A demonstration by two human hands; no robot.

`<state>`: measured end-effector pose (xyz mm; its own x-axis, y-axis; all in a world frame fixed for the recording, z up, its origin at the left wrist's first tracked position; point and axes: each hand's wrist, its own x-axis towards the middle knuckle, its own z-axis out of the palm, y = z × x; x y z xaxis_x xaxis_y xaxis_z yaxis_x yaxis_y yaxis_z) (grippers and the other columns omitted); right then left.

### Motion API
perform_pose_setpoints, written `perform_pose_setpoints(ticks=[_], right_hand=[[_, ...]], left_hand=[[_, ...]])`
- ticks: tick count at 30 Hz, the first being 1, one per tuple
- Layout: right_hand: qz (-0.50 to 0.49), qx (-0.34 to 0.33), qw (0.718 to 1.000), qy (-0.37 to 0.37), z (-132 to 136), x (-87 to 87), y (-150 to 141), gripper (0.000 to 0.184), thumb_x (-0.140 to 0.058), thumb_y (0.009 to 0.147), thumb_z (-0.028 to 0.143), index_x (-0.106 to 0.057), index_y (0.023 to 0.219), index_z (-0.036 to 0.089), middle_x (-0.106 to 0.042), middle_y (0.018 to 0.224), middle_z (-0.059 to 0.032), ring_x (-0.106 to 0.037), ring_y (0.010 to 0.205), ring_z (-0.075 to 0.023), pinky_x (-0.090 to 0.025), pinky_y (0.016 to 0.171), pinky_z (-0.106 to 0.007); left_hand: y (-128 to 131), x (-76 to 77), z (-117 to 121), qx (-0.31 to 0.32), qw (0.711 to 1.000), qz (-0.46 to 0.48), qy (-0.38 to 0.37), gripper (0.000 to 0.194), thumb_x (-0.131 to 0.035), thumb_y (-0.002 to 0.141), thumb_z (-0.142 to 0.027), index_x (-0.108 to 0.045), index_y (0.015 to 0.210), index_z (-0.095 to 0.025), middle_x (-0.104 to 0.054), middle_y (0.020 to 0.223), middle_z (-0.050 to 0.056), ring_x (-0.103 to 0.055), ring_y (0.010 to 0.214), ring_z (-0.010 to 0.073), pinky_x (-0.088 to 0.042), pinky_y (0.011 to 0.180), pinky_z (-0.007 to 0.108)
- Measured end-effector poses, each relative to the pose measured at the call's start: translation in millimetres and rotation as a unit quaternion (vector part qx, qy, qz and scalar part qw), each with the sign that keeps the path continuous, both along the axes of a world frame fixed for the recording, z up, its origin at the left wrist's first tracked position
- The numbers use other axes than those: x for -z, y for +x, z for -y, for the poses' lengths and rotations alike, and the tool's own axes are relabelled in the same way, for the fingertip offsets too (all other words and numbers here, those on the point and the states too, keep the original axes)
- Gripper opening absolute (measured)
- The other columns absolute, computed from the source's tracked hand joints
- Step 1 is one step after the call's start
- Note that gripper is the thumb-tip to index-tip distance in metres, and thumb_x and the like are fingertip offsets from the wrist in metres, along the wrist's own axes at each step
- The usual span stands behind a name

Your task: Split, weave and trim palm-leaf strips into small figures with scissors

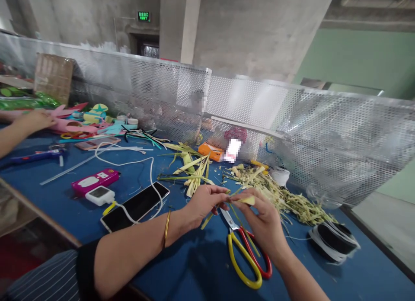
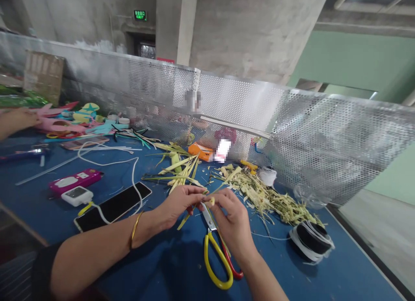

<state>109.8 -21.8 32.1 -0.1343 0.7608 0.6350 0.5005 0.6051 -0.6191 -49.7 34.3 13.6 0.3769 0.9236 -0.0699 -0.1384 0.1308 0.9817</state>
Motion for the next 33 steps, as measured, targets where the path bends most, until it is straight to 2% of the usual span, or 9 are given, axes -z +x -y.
perform_pose_setpoints(ticks=[3,7,9,11,14,19,27,30,33], right_hand=[[-0.061,0.020,0.997,0.045,1.1,-0.2,-0.1,0.011,-0.061,0.087,0.025,-0.071,0.083,0.024,-0.065,0.088,-0.0043,-0.062,0.087,-0.0192,-0.050,0.076,-0.032],[-0.162,0.044,0.986,-0.010,3.7,-4.1,0.2,0.015,-0.059,0.088,0.030,-0.070,0.085,0.021,-0.068,0.081,-0.0042,-0.059,0.067,-0.0155,-0.050,0.063,-0.029],[-0.177,0.067,0.981,-0.048,4.0,-6.4,1.2,0.017,-0.059,0.086,0.034,-0.068,0.085,0.019,-0.066,0.072,-0.0027,-0.056,0.059,-0.0140,-0.048,0.058,-0.028],[-0.153,0.080,0.981,-0.092,2.9,-7.7,3.6,0.018,-0.061,0.084,0.037,-0.065,0.084,0.019,-0.064,0.066,-0.0007,-0.053,0.054,-0.0130,-0.045,0.053,-0.026],[-0.062,0.088,0.982,-0.156,-0.6,-6.5,9.8,0.022,-0.060,0.082,0.039,-0.060,0.072,0.020,-0.058,0.059,0.0017,-0.047,0.050,-0.0117,-0.038,0.049,-0.025],[0.028,0.098,0.972,-0.212,-4.1,-2.3,16.9,0.026,-0.058,0.080,0.040,-0.058,0.063,0.020,-0.044,0.053,0.0046,-0.040,0.051,-0.0116,-0.031,0.049,-0.025],[0.063,0.119,0.966,-0.219,-4.0,-0.7,14.4,0.026,-0.054,0.080,0.040,-0.059,0.063,0.020,-0.044,0.052,0.0041,-0.039,0.051,-0.0122,-0.028,0.050,-0.025],[0.059,0.126,0.972,-0.190,-3.4,1.7,8.8,0.027,-0.056,0.080,0.040,-0.058,0.062,0.020,-0.046,0.053,0.0031,-0.040,0.052,-0.0123,-0.029,0.049,-0.025],[0.025,0.125,0.977,-0.172,-2.6,5.1,2.0,0.020,-0.056,0.081,0.038,-0.056,0.070,0.020,-0.054,0.058,0.0020,-0.046,0.052,-0.0131,-0.033,0.050,-0.025]], left_hand=[[0.4,-0.3,0.4,0.023,1.000,0.000,0.003,0.031,-0.070,0.073,-0.025,-0.062,0.100,-0.013,-0.073,0.081,0.006,-0.065,0.061,0.0119,-0.037,0.044,0.018],[0.5,-3.4,1.5,0.021,1.000,-0.007,-0.005,0.027,-0.068,0.074,-0.024,-0.056,0.096,-0.014,-0.074,0.084,0.008,-0.065,0.061,0.0122,-0.037,0.043,0.018],[0.6,-4.2,1.9,0.015,1.000,-0.012,-0.007,0.025,-0.068,0.073,-0.023,-0.056,0.093,-0.014,-0.074,0.084,0.008,-0.065,0.061,0.0121,-0.037,0.043,0.018],[0.9,-4.5,1.7,0.010,1.000,-0.014,-0.003,0.023,-0.068,0.073,-0.022,-0.057,0.092,-0.014,-0.073,0.083,0.008,-0.065,0.060,0.0118,-0.037,0.043,0.018],[1.4,-5.0,1.0,0.002,1.000,-0.012,0.000,0.022,-0.069,0.072,-0.020,-0.058,0.091,-0.014,-0.073,0.080,0.006,-0.065,0.060,0.0120,-0.037,0.043,0.018],[1.8,-7.5,1.7,0.001,1.000,-0.012,-0.005,0.016,-0.066,0.074,-0.018,-0.058,0.088,-0.014,-0.072,0.079,0.006,-0.065,0.060,0.0115,-0.037,0.044,0.019],[2.9,-4.5,3.0,-0.002,0.999,-0.029,0.016,0.020,-0.068,0.071,-0.018,-0.059,0.089,-0.014,-0.071,0.074,0.006,-0.065,0.059,0.0126,-0.037,0.043,0.019],[3.8,-2.6,3.6,0.010,0.999,-0.029,0.029,0.018,-0.070,0.070,-0.018,-0.060,0.084,-0.014,-0.069,0.069,0.004,-0.064,0.059,0.0128,-0.037,0.042,0.019],[4.2,-0.5,4.2,0.024,0.999,-0.033,0.034,0.015,-0.070,0.069,-0.021,-0.061,0.079,-0.015,-0.068,0.066,0.002,-0.065,0.060,0.0135,-0.037,0.042,0.019]])
